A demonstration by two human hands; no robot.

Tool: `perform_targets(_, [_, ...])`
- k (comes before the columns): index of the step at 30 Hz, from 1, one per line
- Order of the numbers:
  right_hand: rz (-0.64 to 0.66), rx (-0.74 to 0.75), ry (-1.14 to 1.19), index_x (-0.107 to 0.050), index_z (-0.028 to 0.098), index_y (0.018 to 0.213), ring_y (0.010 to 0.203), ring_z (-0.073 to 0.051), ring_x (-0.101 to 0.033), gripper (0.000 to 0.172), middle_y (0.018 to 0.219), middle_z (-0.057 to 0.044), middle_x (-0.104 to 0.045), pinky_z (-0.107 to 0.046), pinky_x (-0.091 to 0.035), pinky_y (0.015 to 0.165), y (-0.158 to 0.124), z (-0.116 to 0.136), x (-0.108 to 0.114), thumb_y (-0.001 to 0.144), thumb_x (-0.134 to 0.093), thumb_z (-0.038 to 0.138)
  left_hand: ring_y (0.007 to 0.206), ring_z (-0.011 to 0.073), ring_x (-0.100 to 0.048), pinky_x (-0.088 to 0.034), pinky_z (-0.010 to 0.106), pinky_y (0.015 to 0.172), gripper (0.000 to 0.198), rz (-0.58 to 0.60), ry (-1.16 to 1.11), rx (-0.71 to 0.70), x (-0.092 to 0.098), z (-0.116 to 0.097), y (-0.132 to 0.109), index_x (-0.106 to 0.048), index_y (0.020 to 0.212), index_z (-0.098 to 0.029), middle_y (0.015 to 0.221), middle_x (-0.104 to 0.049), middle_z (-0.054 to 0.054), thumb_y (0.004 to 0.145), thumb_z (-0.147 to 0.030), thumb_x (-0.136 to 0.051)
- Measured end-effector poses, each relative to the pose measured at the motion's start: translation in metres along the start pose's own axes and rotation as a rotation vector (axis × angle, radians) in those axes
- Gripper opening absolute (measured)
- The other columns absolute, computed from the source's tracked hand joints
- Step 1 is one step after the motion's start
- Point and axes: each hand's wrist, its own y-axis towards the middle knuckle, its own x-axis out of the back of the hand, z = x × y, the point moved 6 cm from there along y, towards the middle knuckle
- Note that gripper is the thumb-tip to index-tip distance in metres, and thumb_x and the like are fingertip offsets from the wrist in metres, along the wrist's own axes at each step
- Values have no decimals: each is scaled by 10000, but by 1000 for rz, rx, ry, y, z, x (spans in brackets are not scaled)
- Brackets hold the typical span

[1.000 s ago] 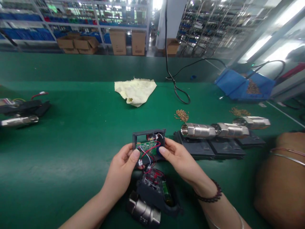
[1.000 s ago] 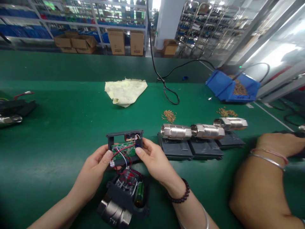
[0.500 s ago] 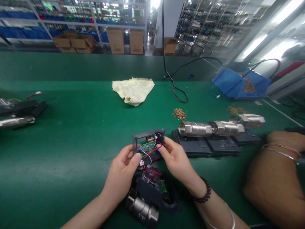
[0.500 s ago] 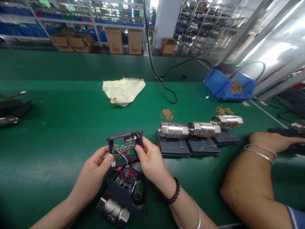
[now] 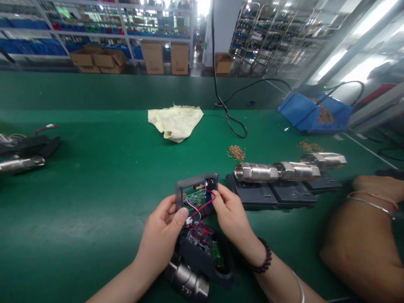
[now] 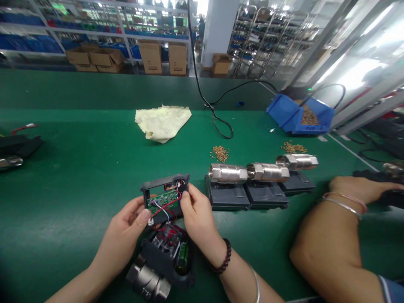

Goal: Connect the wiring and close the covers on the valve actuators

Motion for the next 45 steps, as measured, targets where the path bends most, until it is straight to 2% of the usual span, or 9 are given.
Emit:
perform_targets(7, [-90, -175, 141, -630, 197, 684, 682, -189, -557, 136, 677, -27, -649, -287, -464, 623, 2, -14, 3, 696, -590, 327, 910, 240, -699, -554, 337, 822, 458, 10, 18, 15, -4, 5, -5, -596, 1066, -134, 1021, -732, 121, 718, -426, -646])
perform_targets(11, [151, -354, 434, -679, 181, 850, 774, -204, -623, 262, 855, -61, -720, -295, -499, 661, 5, -11, 3, 664, -673, 366, 941, 241, -680, -530, 352, 869, 461, 22, 34, -33, 3, -1, 2, -621, 1075, -135, 1032, -727, 110, 767, -478, -617])
perform_targets(14, [392, -513, 674, -673, 170, 975, 832, -225, -658, 526, 991, -118, -713, -316, -540, 653, 2, -5, -1, 711, -631, 623, 964, 247, -660, -505, 358, 893, 511, 19, 93, -70, 8, -2, 9, -634, 1106, -131, 1079, -709, 113, 813, -545, -570])
perform_targets(18, [524, -629, 678, -652, 151, 992, 751, -214, -666, 622, 935, -130, -712, -316, -548, 582, -3, -7, -3, 767, -504, 712, 839, 242, -665, -529, 354, 763, 668, 72, 206, -63, 6, 3, 18, -596, 1228, -140, 1100, -698, 118, 830, -662, -474])
perform_targets(23, [481, -657, 766, -624, 150, 912, 653, -182, -640, 338, 820, -83, -711, -319, -536, 559, 0, -12, -1, 840, -458, 435, 1182, 273, -564, -467, 374, 959, 736, 115, 197, -113, 4, 1, 20, -524, 1331, -171, 1271, -622, 127, 834, -706, -430])
perform_targets(28, [513, -657, 858, -615, 156, 929, 649, -186, -643, 369, 803, -86, -710, -345, -542, 591, 0, -5, -3, 831, -415, 450, 1247, 290, -528, -420, 426, 1041, 771, 276, 266, 31, 9, 11, -7, -591, 1266, -187, 1286, -620, 128, 793, -767, -407])
perform_targets(33, [579, -612, 892, -625, 153, 910, 733, -199, -662, 458, 859, -112, -714, -306, -529, 572, -8, 10, -6, 844, -367, 526, 1401, 282, -325, -181, 461, 1176, 739, 196, 187, 62, 23, 27, -41, -526, 1345, -209, 1475, -428, 95, 823, -723, -426])
perform_targets(41, [459, -587, 869, -647, 181, 904, 912, -275, -661, 519, 870, -115, -713, -434, -546, 759, -8, 17, -1, 781, -379, 608, 1241, 316, -522, -417, 402, 1033, 1069, 277, -110, -10, -5, 40, -70, -205, 1502, -159, 1379, -517, 193, 698, -737, -610])
perform_targets(45, [446, -634, 919, -648, 185, 917, 905, -274, -671, 522, 858, -109, -719, -457, -532, 796, -10, 16, -5, 792, -337, 585, 1113, 250, -621, -470, 375, 982, 671, 123, 340, -262, 12, 16, -69, -385, 1438, -232, 1231, -647, 129, 878, -584, -502])
